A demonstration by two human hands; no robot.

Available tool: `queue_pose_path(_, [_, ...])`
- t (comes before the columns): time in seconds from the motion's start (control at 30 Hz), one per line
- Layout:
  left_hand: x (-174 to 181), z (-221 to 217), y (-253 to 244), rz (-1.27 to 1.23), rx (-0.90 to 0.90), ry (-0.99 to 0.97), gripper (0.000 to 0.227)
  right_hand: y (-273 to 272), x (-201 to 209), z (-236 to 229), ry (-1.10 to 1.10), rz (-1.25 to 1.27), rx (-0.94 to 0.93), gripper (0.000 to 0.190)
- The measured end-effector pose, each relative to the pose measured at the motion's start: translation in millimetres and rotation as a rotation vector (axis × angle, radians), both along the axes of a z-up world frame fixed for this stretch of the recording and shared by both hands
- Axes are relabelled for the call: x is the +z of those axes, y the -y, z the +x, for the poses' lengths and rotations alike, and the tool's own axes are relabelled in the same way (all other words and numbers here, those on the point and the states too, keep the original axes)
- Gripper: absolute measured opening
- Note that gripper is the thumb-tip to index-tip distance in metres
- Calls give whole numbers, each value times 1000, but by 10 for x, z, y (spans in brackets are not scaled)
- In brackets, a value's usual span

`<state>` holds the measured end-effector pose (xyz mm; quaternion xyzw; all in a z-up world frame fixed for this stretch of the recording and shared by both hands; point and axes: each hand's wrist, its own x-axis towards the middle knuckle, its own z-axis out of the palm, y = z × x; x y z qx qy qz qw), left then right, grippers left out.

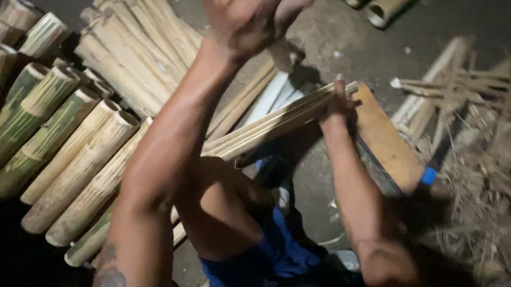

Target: The person sits on the floor and uses a machete to split bamboo tubes into thin strips. They repeatedly cut the bamboo, separate the strips by hand, and place them into a pile. The process continues with multiple bamboo tubes throughout the clip.

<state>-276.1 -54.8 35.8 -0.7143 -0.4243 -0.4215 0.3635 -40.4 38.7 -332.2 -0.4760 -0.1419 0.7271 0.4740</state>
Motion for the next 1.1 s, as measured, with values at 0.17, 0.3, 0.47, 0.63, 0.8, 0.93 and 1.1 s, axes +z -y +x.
queue_pose_path(0.17, [89,-109,159,-14,57,39,39,-124,-209,-297,-56,94,454,60])
queue_pose_path(0.3, [88,109,-40,29,10,26,45,-233,202,-142,600,542,701,59])
queue_pose_path(0.47, [-43,606,-232,15,-159,9,35,106,1769,457,724,1026,498,45])
queue_pose_path(0.63, [-1,1807,-362,-24,-308,8,24,775,2864,1431,1050,1222,372,34])
queue_pose_path(0.8, [-75,2727,-586,-138,-484,119,28,749,2946,2097,823,1025,162,27])
queue_pose_path(0.93, [-249,3075,-816,-295,-670,-15,26,828,2950,2677,442,1062,151,33])
queue_pose_path(1.1, [-350,3357,-907,-357,-787,57,30,789,2881,2525,431,1133,-102,29])
